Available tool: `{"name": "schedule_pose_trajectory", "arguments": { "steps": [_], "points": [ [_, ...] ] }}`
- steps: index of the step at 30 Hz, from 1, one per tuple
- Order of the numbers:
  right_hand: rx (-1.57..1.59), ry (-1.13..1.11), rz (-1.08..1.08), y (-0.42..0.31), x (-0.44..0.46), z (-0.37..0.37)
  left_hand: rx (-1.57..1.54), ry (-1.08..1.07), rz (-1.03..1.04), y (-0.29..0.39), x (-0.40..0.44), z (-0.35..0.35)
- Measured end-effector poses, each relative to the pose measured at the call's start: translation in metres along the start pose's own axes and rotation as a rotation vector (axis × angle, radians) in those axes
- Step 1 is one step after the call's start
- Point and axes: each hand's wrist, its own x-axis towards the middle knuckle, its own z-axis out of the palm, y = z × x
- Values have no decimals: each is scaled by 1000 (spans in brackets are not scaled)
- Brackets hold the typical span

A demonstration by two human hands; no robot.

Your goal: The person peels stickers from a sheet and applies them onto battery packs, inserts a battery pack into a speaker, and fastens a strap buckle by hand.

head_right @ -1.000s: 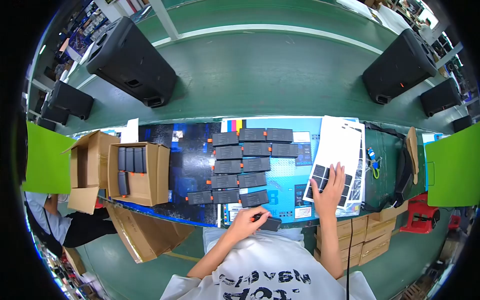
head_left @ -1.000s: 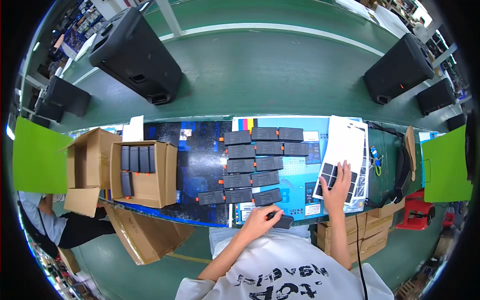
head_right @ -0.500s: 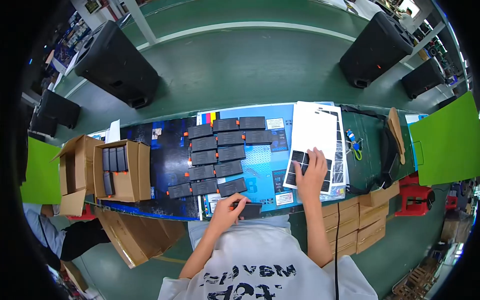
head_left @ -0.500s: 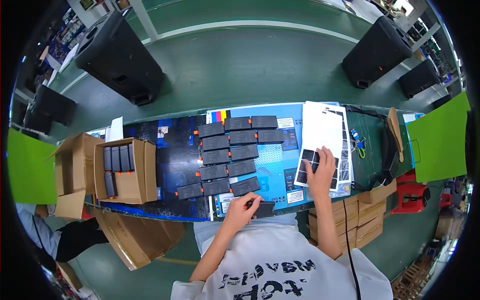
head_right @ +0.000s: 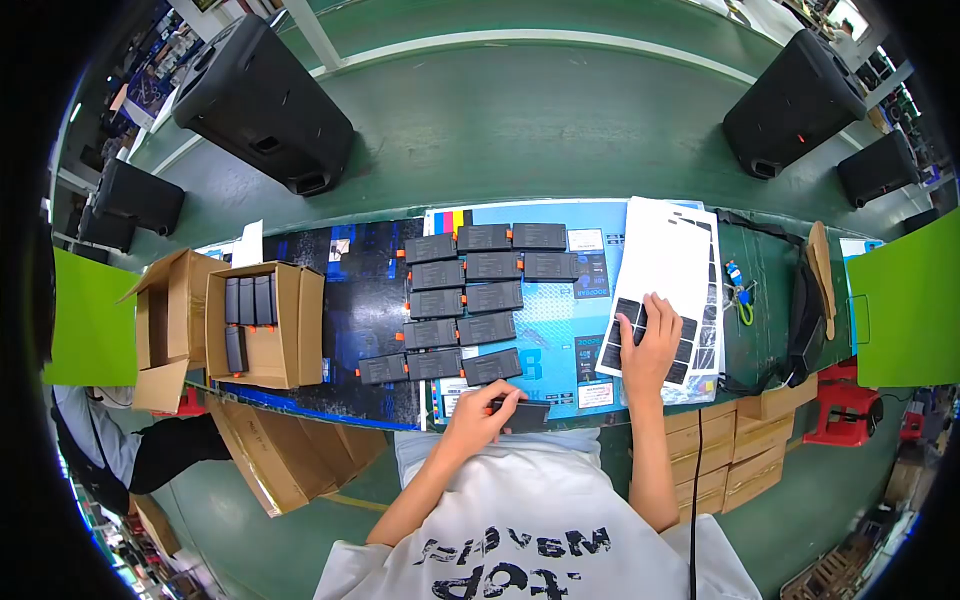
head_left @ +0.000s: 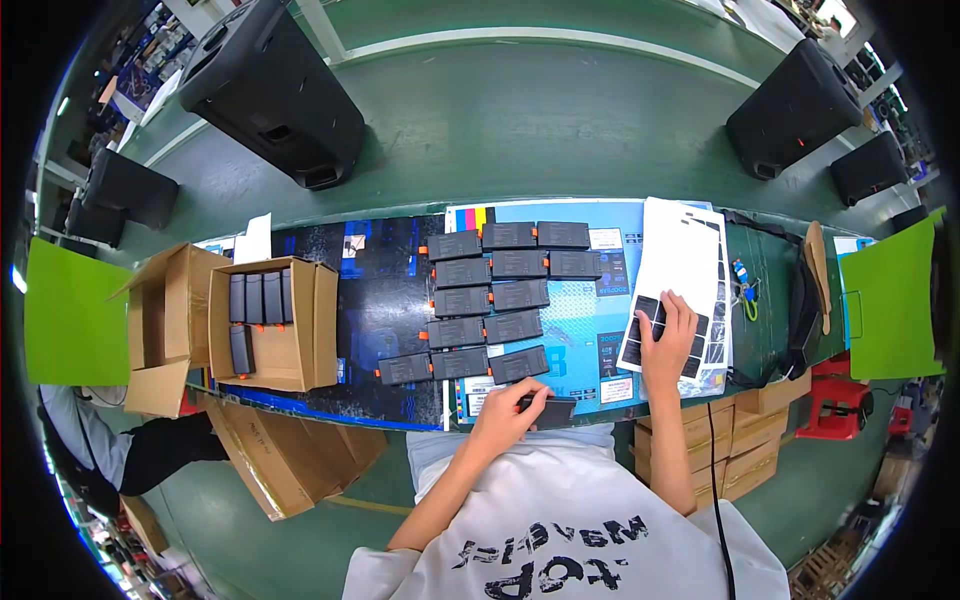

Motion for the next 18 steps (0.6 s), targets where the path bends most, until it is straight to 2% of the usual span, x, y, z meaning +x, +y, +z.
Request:
{"name": "schedule_pose_trajectory", "arguments": {
  "steps": [18],
  "points": [
    [22,46,-14,-4,-1,1,23,6,70,-4,1,-3]
  ]
}}
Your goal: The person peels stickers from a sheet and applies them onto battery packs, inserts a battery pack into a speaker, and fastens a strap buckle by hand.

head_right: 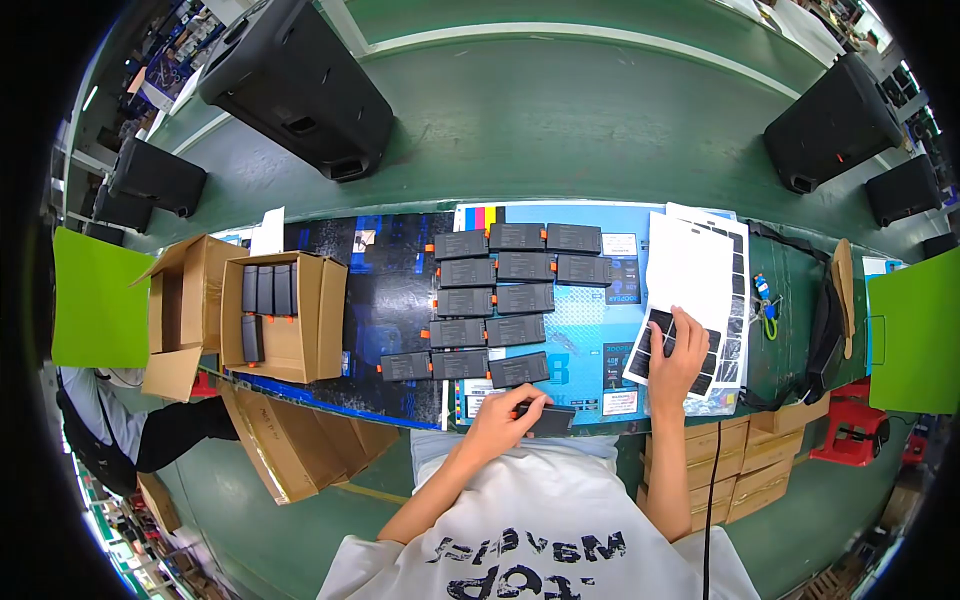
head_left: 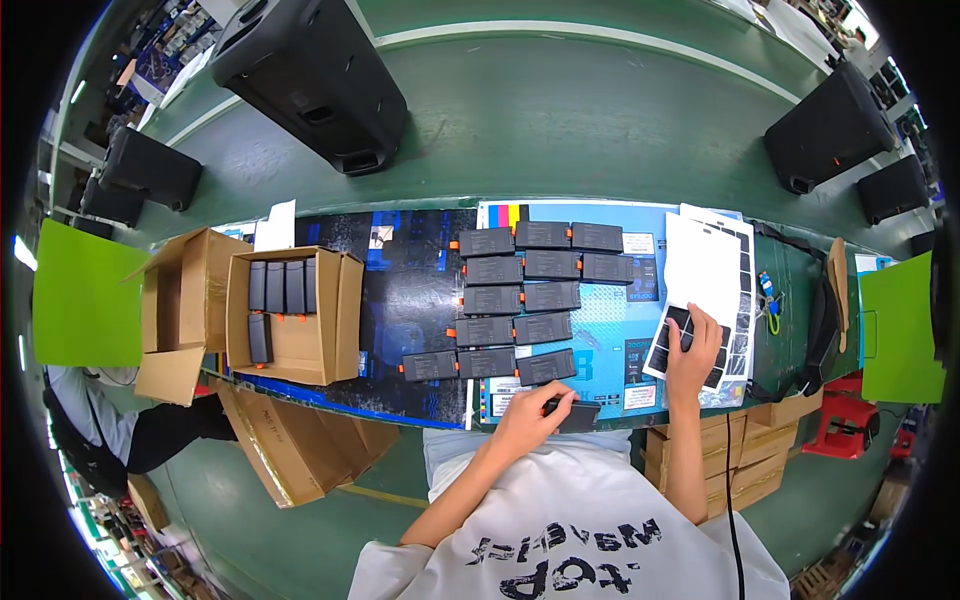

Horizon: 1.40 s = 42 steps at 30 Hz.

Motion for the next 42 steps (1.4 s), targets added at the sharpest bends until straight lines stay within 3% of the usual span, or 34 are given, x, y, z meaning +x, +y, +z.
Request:
{"name": "schedule_pose_trajectory", "arguments": {
  "steps": [14,22,31,34,38,42],
  "points": [
    [-75,-49,-98,4,-4,-1,-15,-19,-56,4,0,-1],
    [-147,-210,-92,-4,-10,-7,-5,12,-39,7,-1,-2],
    [117,-79,-132,2,-12,-13,-14,-9,12,-4,0,0],
    [583,-66,248,33,-17,-9,-18,-26,4,1,0,-3],
    [829,3,575,52,-10,-12,17,3,70,-12,1,1],
    [848,-24,575,42,-4,-19,15,17,127,-11,0,2]
  ]
}}
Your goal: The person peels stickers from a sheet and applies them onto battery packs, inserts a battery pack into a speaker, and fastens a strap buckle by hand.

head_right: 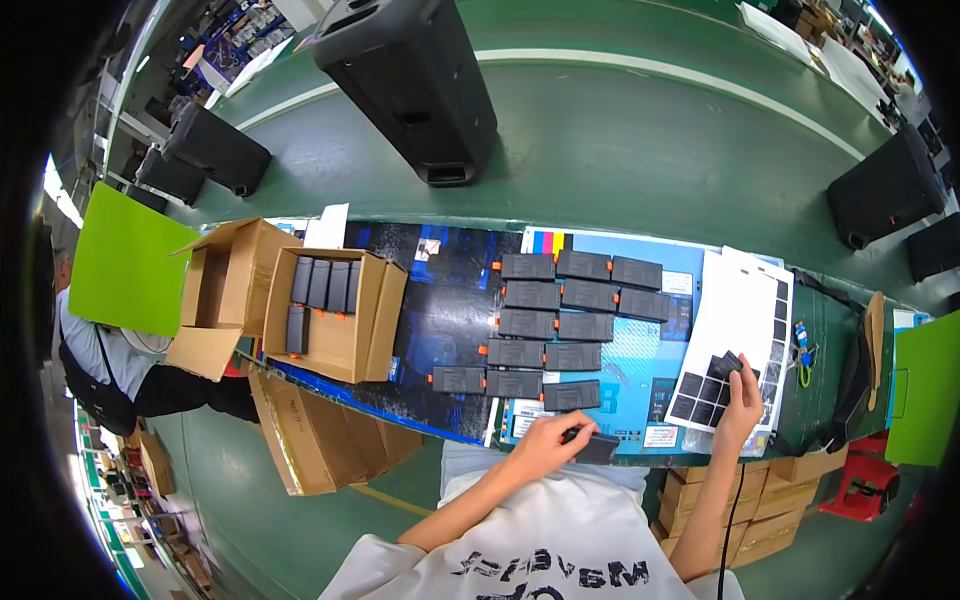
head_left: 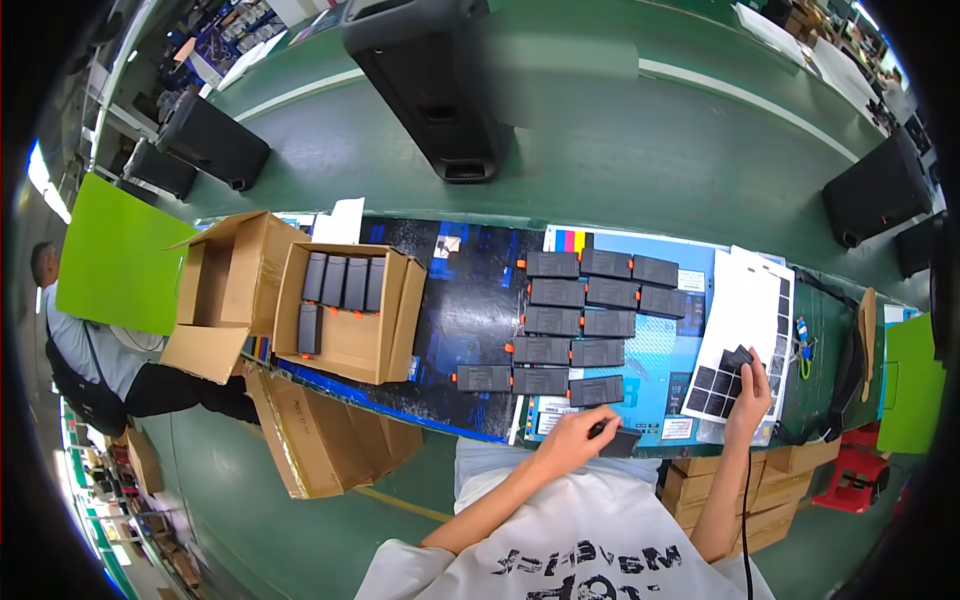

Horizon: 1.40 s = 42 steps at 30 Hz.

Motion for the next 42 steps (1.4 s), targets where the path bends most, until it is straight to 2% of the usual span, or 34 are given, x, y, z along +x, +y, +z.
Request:
{"name": "schedule_pose_trajectory", "arguments": {
  "steps": [2,5,7,8,10,14,15,17,22,25,27,30,31,34,37,42],
  "points": [
    [-1,7,2,1,0,2,3,6,48,-1,1,-1],
    [-31,44,1,17,3,-4,-44,-41,7,4,-1,-5],
    [109,-36,-47,22,5,-9,-65,-31,88,-4,-3,-4],
    [144,-23,-35,21,4,-8,-108,-46,64,-2,-6,-5],
    [119,74,3,19,5,-7,-320,-124,-177,0,-16,-10],
    [267,96,23,57,18,-32,-546,-31,-231,3,-40,-24],
    [316,90,7,62,17,-37,-415,100,-97,-6,-44,-24],
    [348,48,-11,73,23,-50,-266,117,-108,-12,-59,-48],
    [501,-56,-28,55,19,-44,-80,635,-150,18,-76,-104],
    [499,-72,-32,52,17,-43,11,828,-190,16,-75,-129],
    [485,-127,-71,52,19,-46,168,870,-232,12,-73,-142],
    [458,-142,-66,46,20,-42,202,884,-264,9,-70,-152],
    [443,-196,-108,42,20,-39,185,860,-289,7,-69,-155],
    [405,-179,-49,32,16,-37,182,826,-305,5,-67,-158],
    [481,-169,-51,57,26,-57,155,790,-349,6,-65,-161],
    [530,-178,-13,51,27,-58,105,770,-354,3,-61,-163]
  ]
}}
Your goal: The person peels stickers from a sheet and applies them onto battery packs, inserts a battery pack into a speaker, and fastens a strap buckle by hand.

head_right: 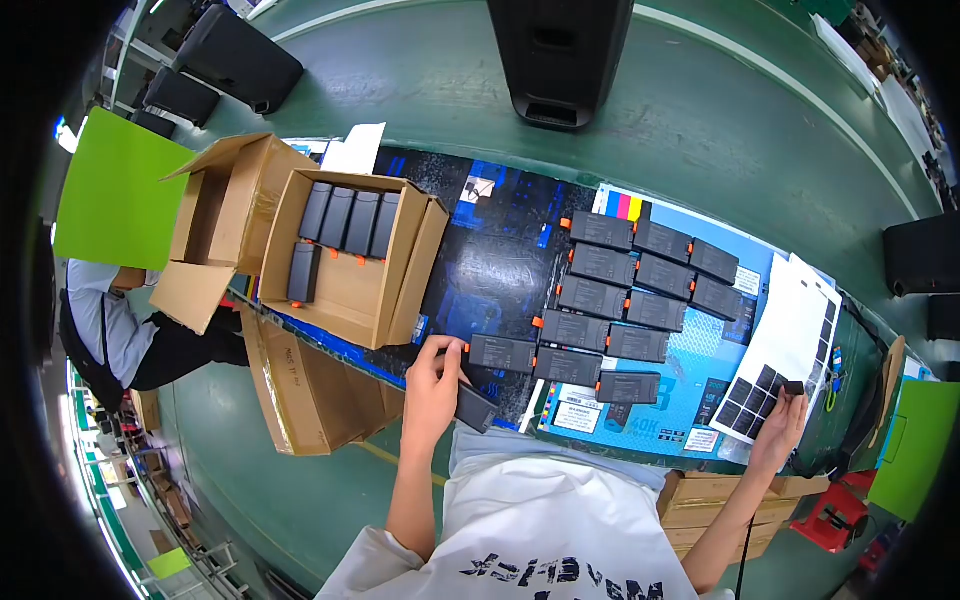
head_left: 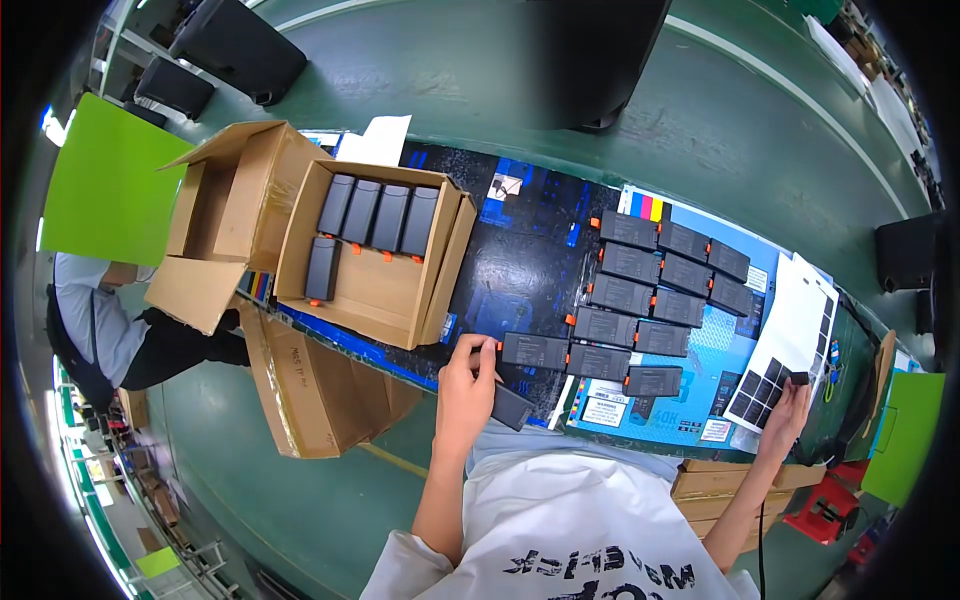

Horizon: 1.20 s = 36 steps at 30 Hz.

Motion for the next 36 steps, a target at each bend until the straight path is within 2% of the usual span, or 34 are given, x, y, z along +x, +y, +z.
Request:
{"name": "schedule_pose_trajectory", "arguments": {
  "steps": [5,10,12,13,17,19,22,26,27,29,31,36],
  "points": [
    [36,-27,21,1,1,-10,94,-31,3,5,3,4],
    [-37,24,5,0,-1,5,112,-34,84,0,3,3],
    [33,90,28,1,-2,0,117,-19,113,-2,5,6],
    [80,141,43,2,-4,2,50,-5,106,1,3,5],
    [141,88,2,3,-8,1,-350,-62,96,25,-9,-7],
    [126,105,16,5,-9,-6,-520,53,157,39,-5,1],
    [169,187,54,4,-9,-9,-502,137,295,55,6,23],
    [173,114,68,4,-10,-23,-747,43,300,94,35,62],
    [169,118,75,3,-12,-19,-752,43,371,105,47,74],
    [137,188,55,-1,-14,-6,-897,48,380,131,69,99],
    [148,162,57,3,-14,-17,-905,125,471,147,99,129],
    [153,221,64,1,-22,-12,-1026,49,493,189,138,162]
  ]
}}
